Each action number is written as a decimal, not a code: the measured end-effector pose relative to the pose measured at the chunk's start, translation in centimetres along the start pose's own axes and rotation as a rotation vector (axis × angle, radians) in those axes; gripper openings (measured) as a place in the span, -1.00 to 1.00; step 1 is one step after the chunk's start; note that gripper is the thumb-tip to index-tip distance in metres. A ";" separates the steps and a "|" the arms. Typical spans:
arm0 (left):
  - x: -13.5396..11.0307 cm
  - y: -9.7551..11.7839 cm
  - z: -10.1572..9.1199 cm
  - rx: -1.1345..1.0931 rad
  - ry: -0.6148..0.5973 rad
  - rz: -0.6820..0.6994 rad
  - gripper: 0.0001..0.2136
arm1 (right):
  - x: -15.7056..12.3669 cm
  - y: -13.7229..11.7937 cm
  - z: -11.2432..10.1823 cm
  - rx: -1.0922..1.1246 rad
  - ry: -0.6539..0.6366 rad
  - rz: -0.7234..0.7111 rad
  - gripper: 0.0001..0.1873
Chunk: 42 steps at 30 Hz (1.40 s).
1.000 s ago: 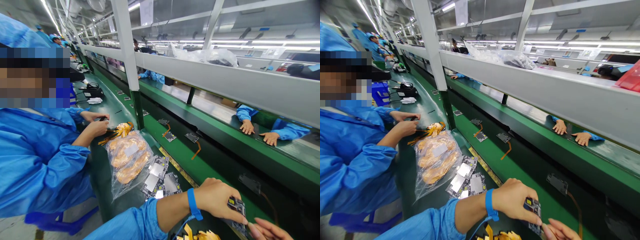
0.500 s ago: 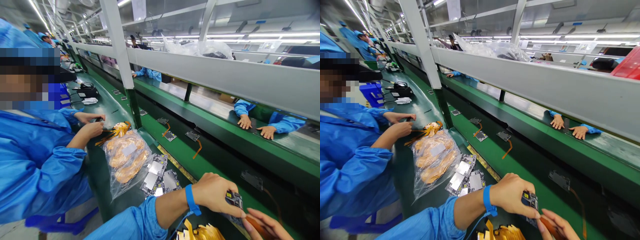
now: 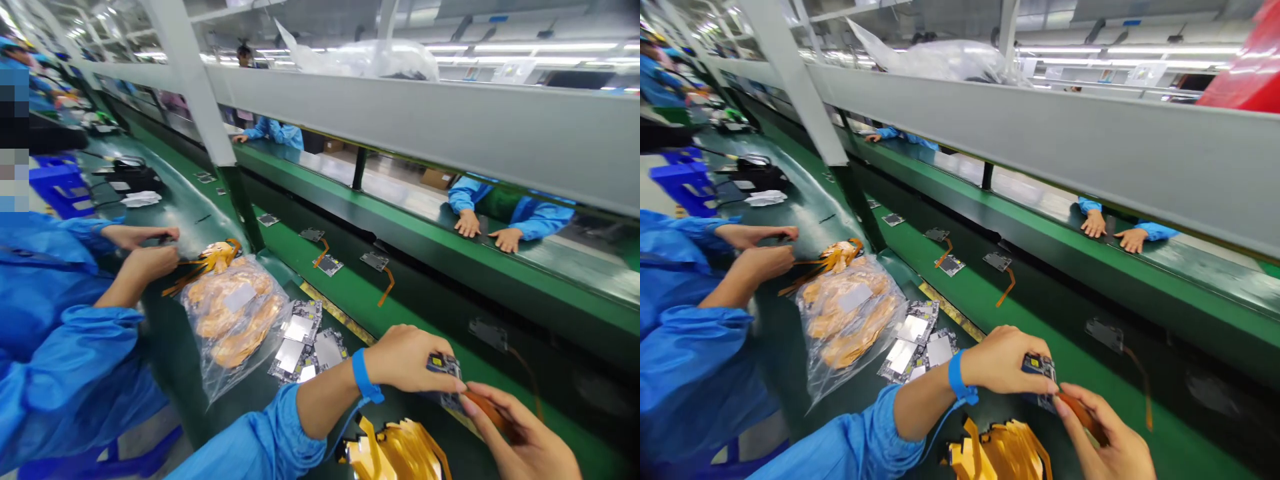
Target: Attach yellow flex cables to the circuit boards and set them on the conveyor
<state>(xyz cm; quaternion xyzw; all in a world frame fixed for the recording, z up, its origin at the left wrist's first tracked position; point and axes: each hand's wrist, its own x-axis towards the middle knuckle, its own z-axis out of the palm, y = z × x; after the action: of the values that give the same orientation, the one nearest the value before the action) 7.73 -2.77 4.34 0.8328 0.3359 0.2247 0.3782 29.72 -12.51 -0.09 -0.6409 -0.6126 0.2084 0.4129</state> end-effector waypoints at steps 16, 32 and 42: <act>0.9 -2.2 -0.7 0.252 0.154 -0.091 -0.65 | 0.7 -1.3 -0.7 -0.517 0.251 0.053 -0.49; 1.3 -4.4 -1.3 0.498 0.016 -0.215 -0.69 | -1.1 -5.9 7.2 -0.420 -0.833 -0.192 -0.81; -2.1 -9.7 -8.5 0.748 -0.027 -0.402 -0.59 | -1.9 -5.6 9.1 -0.419 -0.929 -0.205 -0.89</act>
<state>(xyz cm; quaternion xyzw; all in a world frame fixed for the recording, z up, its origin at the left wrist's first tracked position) -2.84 4.52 1.73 0.8334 0.5451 -0.0020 0.0907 18.95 -12.33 -1.30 -0.4865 -0.8194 0.3023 -0.0216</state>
